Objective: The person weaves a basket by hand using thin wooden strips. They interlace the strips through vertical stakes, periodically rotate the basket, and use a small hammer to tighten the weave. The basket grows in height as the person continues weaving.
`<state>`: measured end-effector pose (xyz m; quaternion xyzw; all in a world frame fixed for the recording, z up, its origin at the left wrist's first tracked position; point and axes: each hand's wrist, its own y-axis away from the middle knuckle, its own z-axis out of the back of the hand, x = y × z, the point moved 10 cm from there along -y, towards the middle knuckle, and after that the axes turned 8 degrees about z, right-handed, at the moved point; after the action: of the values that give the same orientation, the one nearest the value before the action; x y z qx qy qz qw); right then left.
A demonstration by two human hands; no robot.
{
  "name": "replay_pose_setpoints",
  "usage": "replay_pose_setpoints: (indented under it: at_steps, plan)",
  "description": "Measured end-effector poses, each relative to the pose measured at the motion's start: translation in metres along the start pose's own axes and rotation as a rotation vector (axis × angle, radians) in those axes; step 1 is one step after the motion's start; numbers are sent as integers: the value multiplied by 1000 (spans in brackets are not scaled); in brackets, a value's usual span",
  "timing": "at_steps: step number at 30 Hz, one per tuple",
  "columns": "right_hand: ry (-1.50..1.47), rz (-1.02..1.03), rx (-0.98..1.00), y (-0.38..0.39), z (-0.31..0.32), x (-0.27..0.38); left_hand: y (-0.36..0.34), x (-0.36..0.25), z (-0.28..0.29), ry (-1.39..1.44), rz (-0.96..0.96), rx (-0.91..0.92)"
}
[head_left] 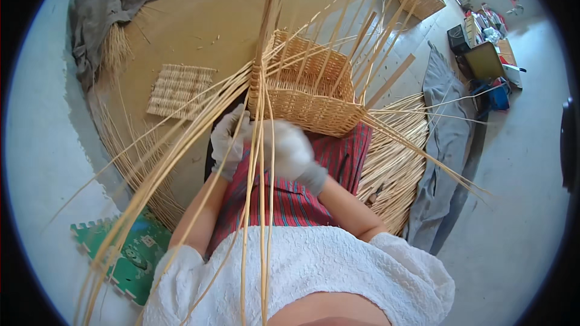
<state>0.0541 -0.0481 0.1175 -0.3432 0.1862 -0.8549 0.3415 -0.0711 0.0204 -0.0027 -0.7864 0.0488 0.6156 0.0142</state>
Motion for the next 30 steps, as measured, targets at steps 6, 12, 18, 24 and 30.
replay_pose_setpoints:
  at_steps: [6, 12, 18, 24, 30]
  plan:
    - [-139, 229, 626, -23, -59, 64, -7, -103, -45, -833, -334, 288]
    - [-130, 31, 184, -11, 62, -6, -20, -124, -47, 75, -134, 241]
    - [-1147, -343, -583, 67, 84, -193, 3, -104, -43, -193, -327, 280]
    - [-186, -558, -321, 74, 129, -145, -44, -17, -47, -148, 106, -28]
    - [-536, -915, -869, 132, 93, -176, -120, 22, -70, -194, 149, 256]
